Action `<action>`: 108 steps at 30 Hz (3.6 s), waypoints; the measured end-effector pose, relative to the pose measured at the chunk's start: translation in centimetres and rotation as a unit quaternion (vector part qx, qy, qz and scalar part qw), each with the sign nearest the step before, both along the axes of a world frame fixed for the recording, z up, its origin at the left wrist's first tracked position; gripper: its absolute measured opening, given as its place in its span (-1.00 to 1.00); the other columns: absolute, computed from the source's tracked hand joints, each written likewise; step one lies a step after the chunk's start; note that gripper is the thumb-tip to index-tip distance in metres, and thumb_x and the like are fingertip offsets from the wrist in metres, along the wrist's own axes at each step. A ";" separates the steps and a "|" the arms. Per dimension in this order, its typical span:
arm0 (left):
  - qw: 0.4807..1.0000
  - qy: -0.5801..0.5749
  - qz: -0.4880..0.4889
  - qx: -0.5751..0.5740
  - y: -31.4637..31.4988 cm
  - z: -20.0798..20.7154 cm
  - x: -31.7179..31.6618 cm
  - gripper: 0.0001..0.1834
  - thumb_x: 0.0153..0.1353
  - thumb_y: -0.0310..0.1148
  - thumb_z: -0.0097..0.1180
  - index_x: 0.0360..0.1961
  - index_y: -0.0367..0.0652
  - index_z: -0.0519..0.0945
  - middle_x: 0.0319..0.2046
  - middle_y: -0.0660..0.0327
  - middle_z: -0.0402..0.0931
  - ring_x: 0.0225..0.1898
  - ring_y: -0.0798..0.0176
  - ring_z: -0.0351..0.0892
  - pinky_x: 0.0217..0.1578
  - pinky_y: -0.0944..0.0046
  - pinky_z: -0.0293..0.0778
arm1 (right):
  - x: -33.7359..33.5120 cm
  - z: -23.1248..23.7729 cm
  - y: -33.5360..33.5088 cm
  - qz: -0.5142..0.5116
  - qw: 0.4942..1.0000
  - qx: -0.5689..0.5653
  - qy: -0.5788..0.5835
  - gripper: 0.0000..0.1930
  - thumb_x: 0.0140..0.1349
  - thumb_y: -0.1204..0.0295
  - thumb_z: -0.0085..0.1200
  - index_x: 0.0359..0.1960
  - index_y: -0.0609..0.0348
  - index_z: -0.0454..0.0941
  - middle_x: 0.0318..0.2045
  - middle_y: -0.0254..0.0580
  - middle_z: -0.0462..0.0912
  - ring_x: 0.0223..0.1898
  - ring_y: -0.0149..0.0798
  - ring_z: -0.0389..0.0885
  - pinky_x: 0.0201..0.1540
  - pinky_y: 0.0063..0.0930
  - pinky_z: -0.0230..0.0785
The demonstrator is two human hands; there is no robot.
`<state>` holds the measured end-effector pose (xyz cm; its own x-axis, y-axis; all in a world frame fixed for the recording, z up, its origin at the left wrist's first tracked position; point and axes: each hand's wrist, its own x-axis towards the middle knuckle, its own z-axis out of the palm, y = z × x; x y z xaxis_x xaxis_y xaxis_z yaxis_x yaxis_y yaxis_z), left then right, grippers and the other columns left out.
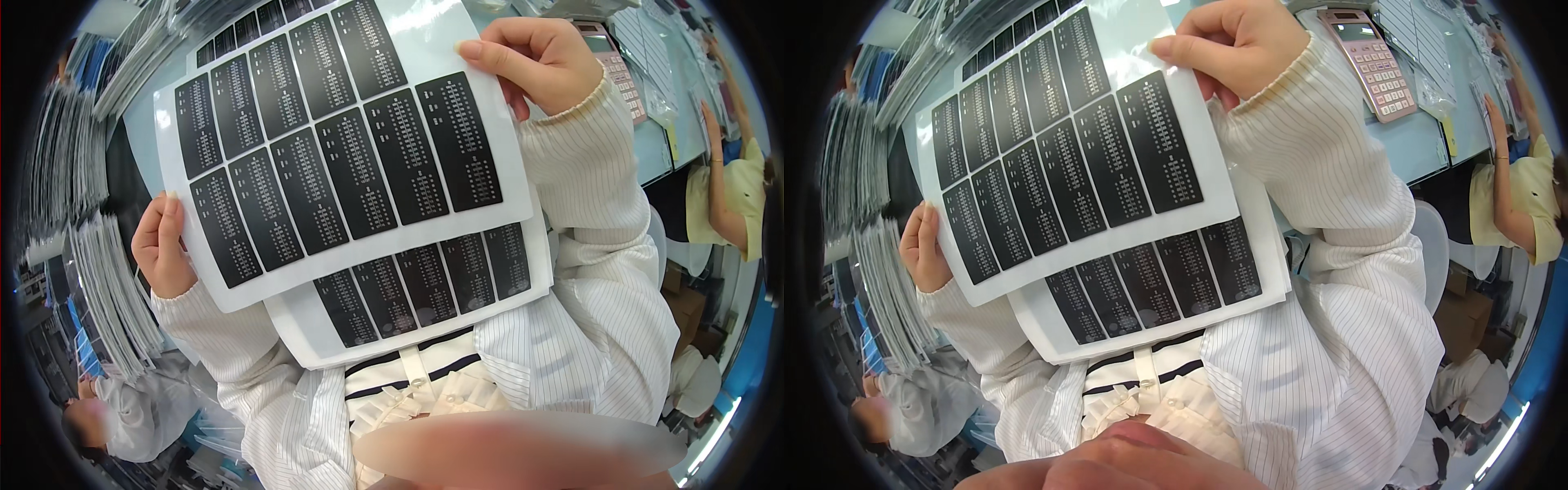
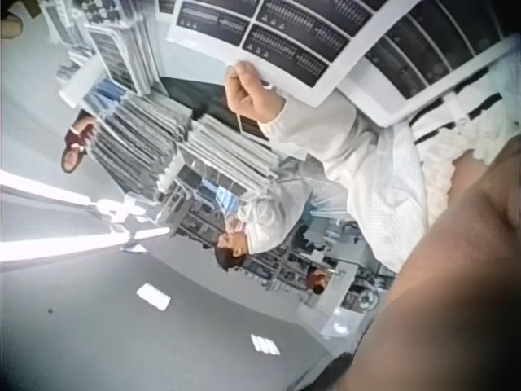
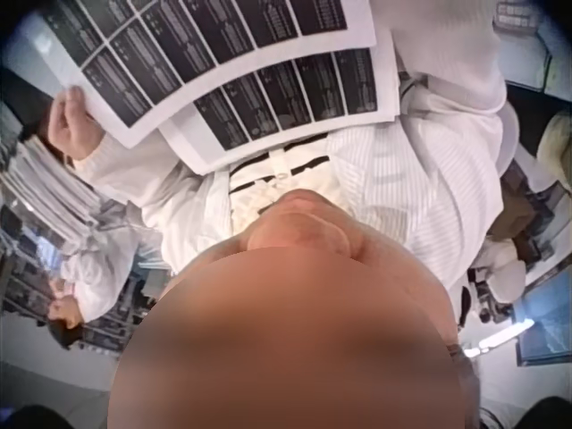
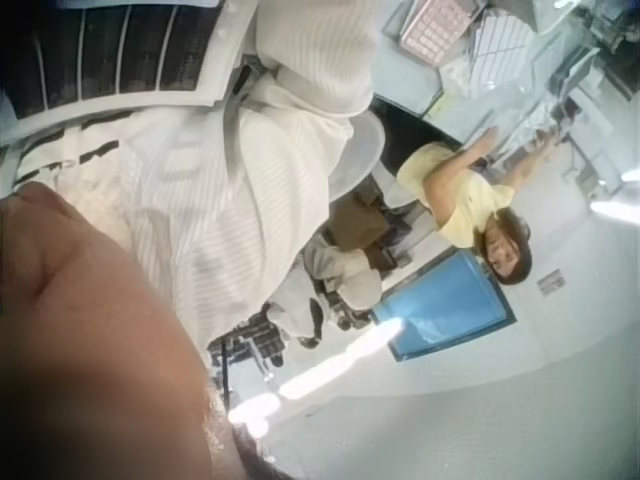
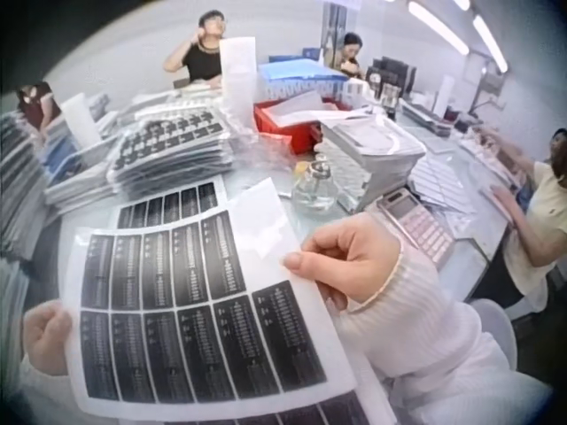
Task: Inspecting and handling solar cell sheets at a manufacturing workstation.
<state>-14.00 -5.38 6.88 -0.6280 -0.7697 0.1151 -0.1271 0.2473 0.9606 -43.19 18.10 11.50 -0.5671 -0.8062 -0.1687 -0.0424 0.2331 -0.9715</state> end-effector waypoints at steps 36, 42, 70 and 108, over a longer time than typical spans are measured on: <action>0.978 -0.130 -0.139 0.086 -1.0 -0.2 0.8 -0.73 0.14 -0.36 -0.04 -0.68 -0.21 0.38 -0.76 0.46 0.16 -0.69 0.58 0.03 -0.62 0.52 -0.06 | -1.9 -1.5 1.1 0.094 0.970 0.076 0.210 -0.75 0.13 0.24 0.03 -0.55 0.16 0.51 -0.72 -0.47 0.44 -0.75 -0.65 0.25 -0.71 -0.78 0.01; 0.973 -0.133 -0.167 0.083 -0.9 0.2 0.7 -0.72 0.14 -0.34 -0.04 -0.67 -0.21 0.38 -0.76 0.46 0.18 -0.68 0.59 0.03 -0.62 0.52 -0.06 | -1.7 -0.4 1.3 0.099 0.973 0.067 0.198 -0.72 0.10 0.16 0.06 -0.51 0.11 0.57 -0.61 -0.34 0.56 -0.70 -0.51 0.43 -0.65 -0.69 0.21; 0.973 -0.145 -0.156 0.092 -0.4 0.4 0.6 -0.70 0.12 -0.28 0.00 -0.67 -0.22 0.41 -0.75 0.42 0.24 -0.66 0.56 0.08 -0.60 0.51 0.00 | -2.3 -0.5 2.0 0.062 0.979 0.080 0.176 -0.82 0.17 0.41 -0.05 -0.52 0.23 0.44 -0.59 -0.43 0.46 -0.59 -0.63 0.32 -0.51 -0.78 0.10; 0.962 -0.129 -0.182 0.159 -0.8 0.4 1.1 -0.73 0.08 -0.30 0.05 -0.71 -0.18 0.47 -0.81 0.42 0.24 -0.74 0.56 0.08 -0.67 0.49 0.01 | -2.8 -0.7 2.3 0.062 0.989 0.088 0.096 -0.80 0.20 0.43 -0.11 -0.58 0.17 0.34 -0.64 -0.54 0.32 -0.62 -0.68 0.18 -0.56 -0.81 -0.07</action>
<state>-12.90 -6.21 7.31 -0.8389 -0.4640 -0.2845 -0.3310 0.0200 0.9434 -45.96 20.36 10.80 -0.5012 -0.8390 -0.2121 -0.2613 0.3804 -0.8872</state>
